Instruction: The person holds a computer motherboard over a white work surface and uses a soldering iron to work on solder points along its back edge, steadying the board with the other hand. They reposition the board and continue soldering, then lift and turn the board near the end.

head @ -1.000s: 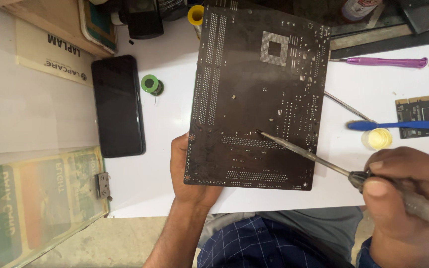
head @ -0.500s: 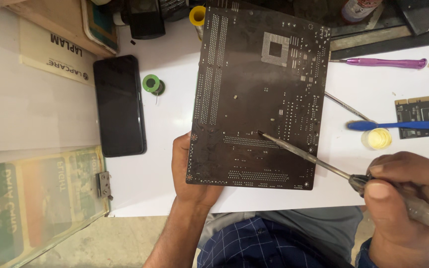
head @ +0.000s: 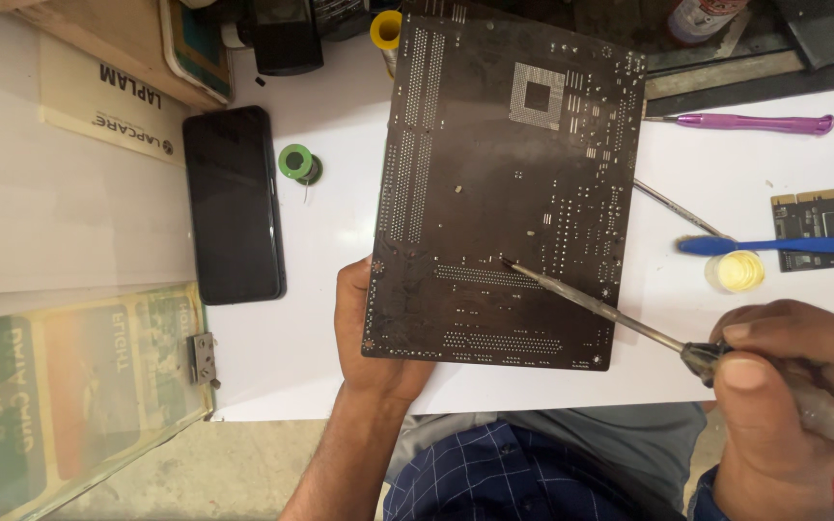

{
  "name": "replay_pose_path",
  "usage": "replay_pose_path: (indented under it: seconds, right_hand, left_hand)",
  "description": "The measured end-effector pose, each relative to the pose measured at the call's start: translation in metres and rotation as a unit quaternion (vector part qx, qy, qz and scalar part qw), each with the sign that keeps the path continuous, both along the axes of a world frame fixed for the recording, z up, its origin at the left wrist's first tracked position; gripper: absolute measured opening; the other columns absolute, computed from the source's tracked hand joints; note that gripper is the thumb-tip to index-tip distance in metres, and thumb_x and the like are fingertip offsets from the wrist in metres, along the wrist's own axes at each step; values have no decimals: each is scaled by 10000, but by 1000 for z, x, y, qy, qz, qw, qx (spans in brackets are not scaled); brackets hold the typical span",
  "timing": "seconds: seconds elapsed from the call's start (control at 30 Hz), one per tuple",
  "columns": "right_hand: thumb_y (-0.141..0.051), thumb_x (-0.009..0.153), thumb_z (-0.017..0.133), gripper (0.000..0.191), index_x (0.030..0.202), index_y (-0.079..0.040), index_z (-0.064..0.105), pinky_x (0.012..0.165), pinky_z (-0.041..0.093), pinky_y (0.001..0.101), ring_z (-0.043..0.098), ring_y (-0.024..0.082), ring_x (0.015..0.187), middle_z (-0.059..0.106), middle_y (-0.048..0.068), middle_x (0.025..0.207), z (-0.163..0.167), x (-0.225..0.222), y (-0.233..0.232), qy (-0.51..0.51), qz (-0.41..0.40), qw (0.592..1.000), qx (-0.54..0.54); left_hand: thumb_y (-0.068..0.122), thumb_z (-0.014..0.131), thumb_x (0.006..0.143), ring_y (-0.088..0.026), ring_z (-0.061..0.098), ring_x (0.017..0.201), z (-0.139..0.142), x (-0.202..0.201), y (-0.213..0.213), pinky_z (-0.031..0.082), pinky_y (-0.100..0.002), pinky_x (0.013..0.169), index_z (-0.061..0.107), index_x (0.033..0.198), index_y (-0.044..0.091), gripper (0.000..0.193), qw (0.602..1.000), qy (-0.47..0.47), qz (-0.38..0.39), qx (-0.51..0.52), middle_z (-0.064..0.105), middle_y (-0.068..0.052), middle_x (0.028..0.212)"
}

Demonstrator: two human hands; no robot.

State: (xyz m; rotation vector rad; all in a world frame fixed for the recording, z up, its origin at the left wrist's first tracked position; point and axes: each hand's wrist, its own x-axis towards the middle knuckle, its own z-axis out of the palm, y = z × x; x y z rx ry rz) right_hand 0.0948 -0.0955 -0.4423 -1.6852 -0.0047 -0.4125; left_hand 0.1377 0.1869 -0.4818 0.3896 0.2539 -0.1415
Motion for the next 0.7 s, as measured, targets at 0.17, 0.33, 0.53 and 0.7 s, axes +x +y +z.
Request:
replay_pose_path:
  seconds: [0.17, 0.33, 0.53, 0.7]
  right_hand:
    - [-170, 1067, 771, 264, 1077, 4, 573, 615, 528, 187, 640, 127, 651, 667, 176, 884, 1, 3, 1, 8, 1, 1000, 22]
    - [-172, 1049, 765, 268, 1058, 3, 562, 548, 500, 188, 596, 112, 565, 648, 173, 818, 8, 13, 9, -2, 4, 999, 35]
    - [-156, 1001, 735, 267, 1101, 22, 562, 514, 462, 203, 560, 122, 537, 645, 185, 789, -11, 10, -5, -11, 4, 999, 36]
    - [-176, 1046, 741, 306, 1124, 60, 563, 555, 514, 212, 615, 128, 580, 670, 216, 864, -32, 18, -9, -60, 45, 997, 18]
  left_hand:
    - [302, 388, 1083, -227, 686, 1037, -2, 2, 1, 565, -382, 962, 682, 1159, 1, 428, 1000, -1, 3, 0, 721, -116, 1122]
    - [284, 380, 1110, -223, 684, 1039, -4, 2, 0, 566, -379, 957, 682, 1165, -9, 425, 1000, -26, 5, -1, 718, -117, 1120]
    - [290, 380, 1095, -219, 681, 1039, -5, 3, 0, 567, -379, 961, 679, 1153, 3, 418, 1000, -7, 10, 3, 716, -107, 1118]
    - [291, 391, 1112, -221, 676, 1050, -3, 4, 0, 556, -388, 975, 677, 1163, 7, 406, 1000, -16, 2, -3, 714, -108, 1127]
